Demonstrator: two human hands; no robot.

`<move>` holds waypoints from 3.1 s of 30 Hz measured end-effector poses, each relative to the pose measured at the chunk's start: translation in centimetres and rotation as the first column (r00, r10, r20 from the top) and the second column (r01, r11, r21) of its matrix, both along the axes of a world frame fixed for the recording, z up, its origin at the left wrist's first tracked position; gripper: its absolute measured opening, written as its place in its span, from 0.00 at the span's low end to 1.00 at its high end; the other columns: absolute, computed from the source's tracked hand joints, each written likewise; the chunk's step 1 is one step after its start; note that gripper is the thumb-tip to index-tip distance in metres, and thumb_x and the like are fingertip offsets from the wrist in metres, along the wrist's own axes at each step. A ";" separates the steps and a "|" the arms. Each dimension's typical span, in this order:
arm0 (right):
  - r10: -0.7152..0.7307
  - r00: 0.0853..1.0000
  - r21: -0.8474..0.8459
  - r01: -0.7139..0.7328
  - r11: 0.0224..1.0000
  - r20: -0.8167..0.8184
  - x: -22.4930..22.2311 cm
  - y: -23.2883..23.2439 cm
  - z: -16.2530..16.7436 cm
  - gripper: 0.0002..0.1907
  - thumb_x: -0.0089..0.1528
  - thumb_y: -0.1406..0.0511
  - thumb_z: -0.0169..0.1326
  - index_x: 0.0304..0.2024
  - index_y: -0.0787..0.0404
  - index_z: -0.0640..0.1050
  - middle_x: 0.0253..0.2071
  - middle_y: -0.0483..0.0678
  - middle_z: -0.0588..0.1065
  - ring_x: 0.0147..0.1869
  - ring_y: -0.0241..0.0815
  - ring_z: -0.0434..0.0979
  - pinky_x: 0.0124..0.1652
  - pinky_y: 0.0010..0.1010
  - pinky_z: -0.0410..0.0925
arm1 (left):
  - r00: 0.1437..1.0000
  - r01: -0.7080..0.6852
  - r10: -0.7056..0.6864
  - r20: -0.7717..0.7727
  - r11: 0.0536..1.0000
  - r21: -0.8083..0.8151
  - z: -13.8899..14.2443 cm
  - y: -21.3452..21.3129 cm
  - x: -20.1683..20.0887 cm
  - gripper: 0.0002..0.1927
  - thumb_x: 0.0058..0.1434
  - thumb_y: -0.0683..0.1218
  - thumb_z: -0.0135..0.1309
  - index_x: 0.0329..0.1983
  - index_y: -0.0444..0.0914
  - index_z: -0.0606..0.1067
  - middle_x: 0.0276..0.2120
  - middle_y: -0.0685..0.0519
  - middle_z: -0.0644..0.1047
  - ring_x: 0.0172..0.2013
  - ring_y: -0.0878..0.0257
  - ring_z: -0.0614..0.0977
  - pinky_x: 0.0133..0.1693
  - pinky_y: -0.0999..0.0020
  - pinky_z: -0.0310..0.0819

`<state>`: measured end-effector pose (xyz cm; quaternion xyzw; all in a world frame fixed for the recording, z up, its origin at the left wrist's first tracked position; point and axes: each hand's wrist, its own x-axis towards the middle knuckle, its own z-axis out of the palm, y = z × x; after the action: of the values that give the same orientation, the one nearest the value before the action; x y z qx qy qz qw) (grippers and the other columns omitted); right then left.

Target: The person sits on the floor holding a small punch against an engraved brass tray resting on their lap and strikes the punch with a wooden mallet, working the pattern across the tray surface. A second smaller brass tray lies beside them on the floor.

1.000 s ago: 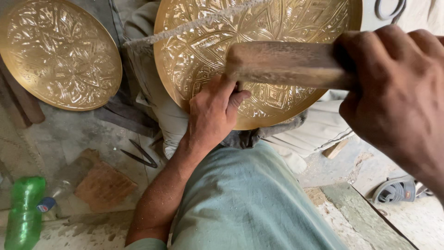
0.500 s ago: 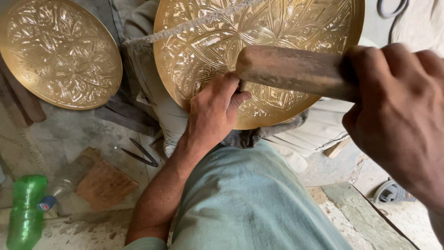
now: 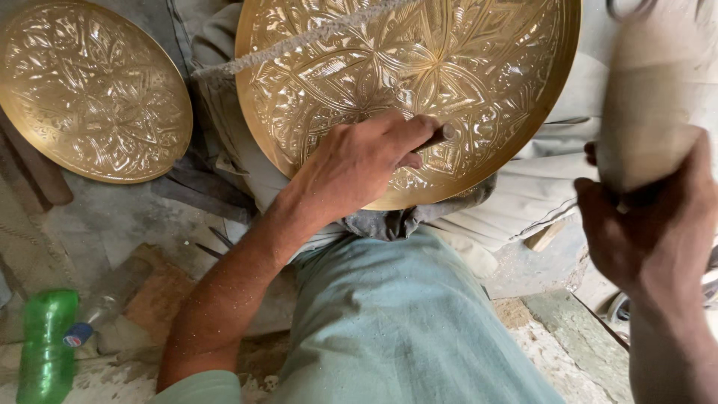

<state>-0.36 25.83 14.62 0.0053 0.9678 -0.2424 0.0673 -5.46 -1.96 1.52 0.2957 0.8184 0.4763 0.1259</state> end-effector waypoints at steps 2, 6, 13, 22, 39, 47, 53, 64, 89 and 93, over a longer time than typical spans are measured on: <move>0.007 0.999 0.059 -0.004 0.998 -0.044 0.2 -0.3 -0.3 0.20 0.57 0.73 0.55 0.52 0.69 0.69 0.42 0.53 0.75 0.45 0.49 0.77 0.44 0.37 0.72 | 0.999 0.031 -0.031 -0.018 0.999 -0.017 0.2 0.0 -0.2 0.14 0.69 0.40 0.55 0.56 0.41 0.70 0.38 0.51 0.79 0.37 0.58 0.87 0.32 0.67 0.84; 0.016 0.993 0.165 0.004 0.986 -0.119 -0.3 -1.3 -1.2 0.20 0.62 0.70 0.55 0.57 0.64 0.71 0.45 0.50 0.76 0.47 0.49 0.77 0.48 0.41 0.70 | 0.999 0.025 -0.025 -0.024 1.000 0.009 -0.2 0.1 0.2 0.12 0.72 0.39 0.51 0.56 0.41 0.71 0.38 0.53 0.79 0.38 0.60 0.87 0.34 0.68 0.84; 0.371 0.925 0.557 -0.350 0.754 0.079 -3.3 -2.5 1.3 0.23 0.64 0.72 0.61 0.61 0.61 0.75 0.46 0.53 0.74 0.48 0.49 0.74 0.52 0.39 0.68 | 0.943 -0.330 0.334 -0.014 0.937 0.118 -1.0 0.8 2.8 0.12 0.71 0.44 0.56 0.54 0.36 0.71 0.39 0.46 0.78 0.37 0.53 0.83 0.36 0.63 0.80; 0.643 0.758 0.610 -0.560 0.560 0.106 -8.2 -8.2 5.5 0.28 0.56 0.72 0.65 0.59 0.61 0.77 0.45 0.51 0.76 0.47 0.47 0.76 0.48 0.38 0.72 | 0.792 -0.611 0.608 0.052 0.787 0.090 -0.8 1.0 6.3 0.12 0.72 0.43 0.57 0.50 0.31 0.70 0.37 0.46 0.75 0.36 0.50 0.81 0.38 0.57 0.76; 0.180 0.979 0.309 -0.143 0.940 -0.092 -0.5 -0.1 -0.8 0.19 0.63 0.77 0.55 0.57 0.68 0.75 0.46 0.59 0.78 0.44 0.55 0.81 0.43 0.44 0.72 | 0.992 0.026 -0.024 0.127 1.000 -0.010 -0.1 0.8 0.0 0.15 0.70 0.37 0.47 0.58 0.43 0.72 0.41 0.50 0.81 0.37 0.62 0.87 0.36 0.66 0.85; -0.183 0.982 0.103 0.187 0.977 -0.046 6.2 0.0 -3.2 0.18 0.63 0.75 0.54 0.55 0.66 0.73 0.42 0.58 0.77 0.41 0.52 0.81 0.41 0.37 0.72 | 0.970 0.243 -0.233 0.071 0.949 -0.201 2.0 1.8 -2.4 0.13 0.67 0.38 0.49 0.54 0.43 0.73 0.36 0.51 0.80 0.37 0.54 0.86 0.37 0.58 0.82; -0.272 0.960 0.034 0.275 0.961 -0.061 7.1 -0.3 -3.7 0.16 0.65 0.75 0.54 0.55 0.65 0.73 0.43 0.56 0.77 0.42 0.52 0.79 0.42 0.38 0.72 | 0.969 0.243 -0.229 0.088 0.947 -0.212 1.9 1.7 -2.0 0.13 0.67 0.39 0.49 0.53 0.42 0.73 0.35 0.51 0.80 0.36 0.54 0.86 0.34 0.59 0.82; 0.088 0.996 0.706 -0.076 0.704 0.019 2.5 0.9 -1.2 0.18 0.66 0.70 0.60 0.59 0.58 0.77 0.39 0.49 0.76 0.35 0.44 0.72 0.40 0.37 0.62 | 1.000 -0.005 0.003 0.025 0.998 0.062 1.1 0.7 -1.0 0.16 0.65 0.40 0.60 0.54 0.39 0.71 0.41 0.47 0.80 0.39 0.50 0.86 0.36 0.57 0.81; 0.581 0.798 0.844 -0.417 0.337 0.163 -5.7 -2.2 1.7 0.14 0.68 0.67 0.57 0.56 0.60 0.74 0.40 0.47 0.71 0.38 0.37 0.67 0.44 0.30 0.63 | 0.578 -0.792 0.696 0.426 0.603 0.089 0.2 2.6 8.1 0.15 0.73 0.44 0.54 0.48 0.28 0.64 0.37 0.46 0.79 0.36 0.60 0.88 0.37 0.69 0.82; 0.605 0.771 0.826 -0.466 0.319 0.201 -7.7 -5.4 4.1 0.19 0.64 0.66 0.56 0.57 0.61 0.76 0.36 0.49 0.71 0.34 0.38 0.68 0.35 0.29 0.63 | 0.581 -0.794 0.721 0.377 0.604 0.067 -0.2 2.6 8.4 0.16 0.72 0.45 0.56 0.46 0.28 0.64 0.36 0.46 0.79 0.35 0.61 0.88 0.36 0.68 0.82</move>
<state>-8.03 20.45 18.70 -0.3012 0.9059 0.2912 0.0621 2.92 0.64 1.34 -0.1517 0.7738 0.6150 0.0015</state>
